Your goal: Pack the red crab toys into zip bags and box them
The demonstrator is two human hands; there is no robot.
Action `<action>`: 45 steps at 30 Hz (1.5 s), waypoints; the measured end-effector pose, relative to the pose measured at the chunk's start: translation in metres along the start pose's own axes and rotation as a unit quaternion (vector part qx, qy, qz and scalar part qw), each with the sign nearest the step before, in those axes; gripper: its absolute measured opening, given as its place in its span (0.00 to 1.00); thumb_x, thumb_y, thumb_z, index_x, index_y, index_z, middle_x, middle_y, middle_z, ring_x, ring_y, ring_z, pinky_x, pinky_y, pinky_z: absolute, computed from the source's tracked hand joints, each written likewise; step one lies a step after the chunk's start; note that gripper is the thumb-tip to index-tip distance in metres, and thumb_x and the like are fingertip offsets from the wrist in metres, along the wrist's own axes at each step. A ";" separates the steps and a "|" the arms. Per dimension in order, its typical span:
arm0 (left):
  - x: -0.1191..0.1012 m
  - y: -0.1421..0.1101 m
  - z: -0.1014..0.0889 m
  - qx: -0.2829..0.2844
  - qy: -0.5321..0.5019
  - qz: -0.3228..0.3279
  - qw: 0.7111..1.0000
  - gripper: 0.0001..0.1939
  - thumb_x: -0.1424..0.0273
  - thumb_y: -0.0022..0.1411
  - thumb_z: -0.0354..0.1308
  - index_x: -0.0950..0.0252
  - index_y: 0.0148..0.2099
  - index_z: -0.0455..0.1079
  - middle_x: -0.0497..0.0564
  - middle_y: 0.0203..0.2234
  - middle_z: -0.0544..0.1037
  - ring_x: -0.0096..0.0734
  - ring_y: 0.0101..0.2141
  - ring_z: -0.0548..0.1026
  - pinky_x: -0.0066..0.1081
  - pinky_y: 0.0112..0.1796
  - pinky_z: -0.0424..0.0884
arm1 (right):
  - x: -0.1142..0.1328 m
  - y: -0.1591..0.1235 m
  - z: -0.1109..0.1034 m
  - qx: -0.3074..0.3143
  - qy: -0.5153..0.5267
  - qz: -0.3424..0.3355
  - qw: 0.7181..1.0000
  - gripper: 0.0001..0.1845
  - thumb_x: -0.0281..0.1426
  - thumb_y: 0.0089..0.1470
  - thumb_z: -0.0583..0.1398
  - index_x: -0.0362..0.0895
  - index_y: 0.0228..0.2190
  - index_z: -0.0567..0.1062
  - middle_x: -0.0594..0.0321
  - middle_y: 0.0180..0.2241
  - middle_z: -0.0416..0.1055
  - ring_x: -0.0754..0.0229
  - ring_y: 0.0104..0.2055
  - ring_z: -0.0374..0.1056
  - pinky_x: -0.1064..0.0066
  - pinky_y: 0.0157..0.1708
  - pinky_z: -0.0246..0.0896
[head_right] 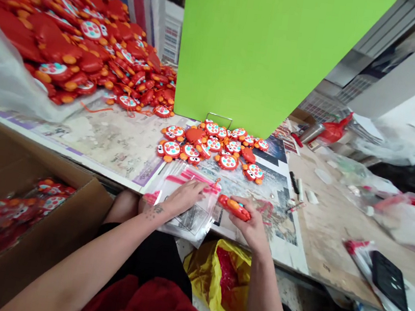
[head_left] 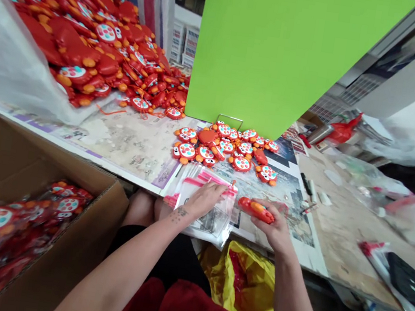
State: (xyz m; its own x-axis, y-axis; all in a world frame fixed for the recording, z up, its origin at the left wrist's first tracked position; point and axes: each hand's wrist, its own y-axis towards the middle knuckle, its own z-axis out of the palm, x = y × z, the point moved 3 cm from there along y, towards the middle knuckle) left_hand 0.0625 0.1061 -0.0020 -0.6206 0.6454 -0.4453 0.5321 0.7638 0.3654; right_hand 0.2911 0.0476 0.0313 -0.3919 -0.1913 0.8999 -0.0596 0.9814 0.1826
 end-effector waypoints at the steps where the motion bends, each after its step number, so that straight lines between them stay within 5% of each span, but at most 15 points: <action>1: -0.001 0.001 -0.001 -0.002 0.000 0.000 1.000 0.20 0.68 0.68 0.53 0.65 0.60 0.62 0.55 0.47 0.75 0.40 0.49 0.70 0.37 0.50 0.65 | 0.000 -0.001 0.001 0.013 0.025 0.009 1.000 0.24 0.35 0.45 0.70 0.49 0.46 0.77 0.58 0.49 0.74 0.50 0.49 0.70 0.58 0.51 0.64; 8: -0.011 -0.003 -0.007 0.033 0.042 0.076 0.996 0.12 0.75 0.67 0.50 0.63 0.50 0.71 0.54 0.42 0.75 0.39 0.46 0.68 0.38 0.48 0.64 | -0.011 0.018 0.021 -0.110 0.134 0.028 0.984 0.31 0.37 0.42 0.72 0.48 0.49 0.72 0.58 0.47 0.74 0.53 0.46 0.71 0.59 0.48 0.67; 12: -0.009 -0.003 -0.009 0.001 0.028 0.071 0.997 0.10 0.73 0.68 0.51 0.65 0.50 0.69 0.54 0.41 0.74 0.38 0.44 0.68 0.37 0.45 0.66 | -0.014 0.033 0.040 -0.064 0.118 0.022 0.991 0.36 0.42 0.46 0.70 0.49 0.55 0.68 0.57 0.53 0.71 0.51 0.52 0.68 0.57 0.52 0.66; 16: -0.008 -0.002 -0.010 -0.026 0.031 0.074 0.996 0.08 0.68 0.68 0.52 0.66 0.42 0.71 0.54 0.36 0.74 0.39 0.41 0.69 0.37 0.44 0.66 | -0.014 0.039 0.048 -0.047 0.053 0.025 0.997 0.29 0.49 0.54 0.62 0.48 0.53 0.71 0.57 0.53 0.72 0.51 0.54 0.67 0.57 0.56 0.61; 22: -0.008 -0.002 -0.012 -0.065 0.055 0.071 0.994 0.11 0.67 0.69 0.50 0.66 0.39 0.71 0.53 0.33 0.73 0.38 0.40 0.70 0.37 0.44 0.67 | -0.006 0.052 0.061 0.035 -0.031 0.060 0.997 0.31 0.55 0.60 0.50 0.44 0.46 0.77 0.57 0.42 0.77 0.50 0.44 0.72 0.59 0.46 0.66; 27: -0.004 -0.001 -0.012 -0.090 0.037 0.044 0.994 0.09 0.67 0.68 0.52 0.66 0.37 0.70 0.54 0.38 0.75 0.39 0.43 0.71 0.40 0.46 0.68 | 0.005 0.064 0.077 0.095 -0.112 -0.017 0.989 0.30 0.52 0.62 0.48 0.47 0.48 0.77 0.57 0.47 0.76 0.50 0.49 0.69 0.57 0.54 0.60; 30: -0.002 0.001 -0.013 -0.099 -0.034 0.027 0.994 0.05 0.70 0.67 0.54 0.65 0.38 0.69 0.54 0.46 0.75 0.37 0.49 0.71 0.40 0.51 0.68 | 0.003 0.063 0.072 0.056 -0.181 -0.035 0.981 0.32 0.53 0.63 0.45 0.45 0.48 0.77 0.53 0.43 0.76 0.50 0.46 0.69 0.57 0.52 0.61; 33: 0.000 0.003 -0.013 -0.076 -0.091 0.002 0.993 0.03 0.72 0.66 0.54 0.64 0.38 0.69 0.54 0.47 0.76 0.36 0.50 0.72 0.40 0.53 0.68 | -0.005 0.051 0.055 -0.029 -0.228 0.026 0.973 0.33 0.54 0.63 0.45 0.44 0.45 0.78 0.53 0.34 0.76 0.49 0.41 0.71 0.59 0.44 0.63; 36: 0.000 0.003 -0.014 -0.064 -0.124 -0.015 0.990 0.04 0.72 0.66 0.54 0.65 0.39 0.69 0.56 0.49 0.76 0.37 0.50 0.73 0.40 0.54 0.68 | -0.015 0.032 0.045 -0.011 -0.168 0.094 0.981 0.31 0.55 0.60 0.49 0.44 0.42 0.78 0.61 0.21 0.71 0.53 0.26 0.69 0.64 0.31 0.63; 39: 0.000 0.003 -0.016 -0.059 -0.141 -0.022 0.988 0.04 0.72 0.67 0.54 0.64 0.39 0.70 0.56 0.50 0.76 0.37 0.51 0.73 0.40 0.54 0.68 | -0.020 0.015 0.049 0.020 -0.026 0.156 0.987 0.32 0.54 0.56 0.54 0.43 0.50 0.73 0.68 0.16 0.66 0.59 0.17 0.62 0.69 0.19 0.56; 45: -0.001 0.002 -0.018 -0.060 -0.151 -0.029 0.986 0.05 0.72 0.67 0.53 0.65 0.39 0.70 0.57 0.49 0.76 0.37 0.51 0.73 0.39 0.55 0.67 | -0.012 0.004 0.066 -0.023 0.106 0.195 0.975 0.34 0.44 0.49 0.59 0.42 0.55 0.68 0.70 0.20 0.68 0.63 0.19 0.63 0.72 0.20 0.59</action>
State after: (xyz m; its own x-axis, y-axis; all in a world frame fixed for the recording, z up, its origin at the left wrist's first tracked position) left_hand 0.0534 0.1069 0.0139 -0.4381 0.5820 -0.6851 0.4178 0.8066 0.4181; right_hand 0.2349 0.0549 -0.0049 -0.1775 0.1912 0.9654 0.0995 0.9794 -0.1757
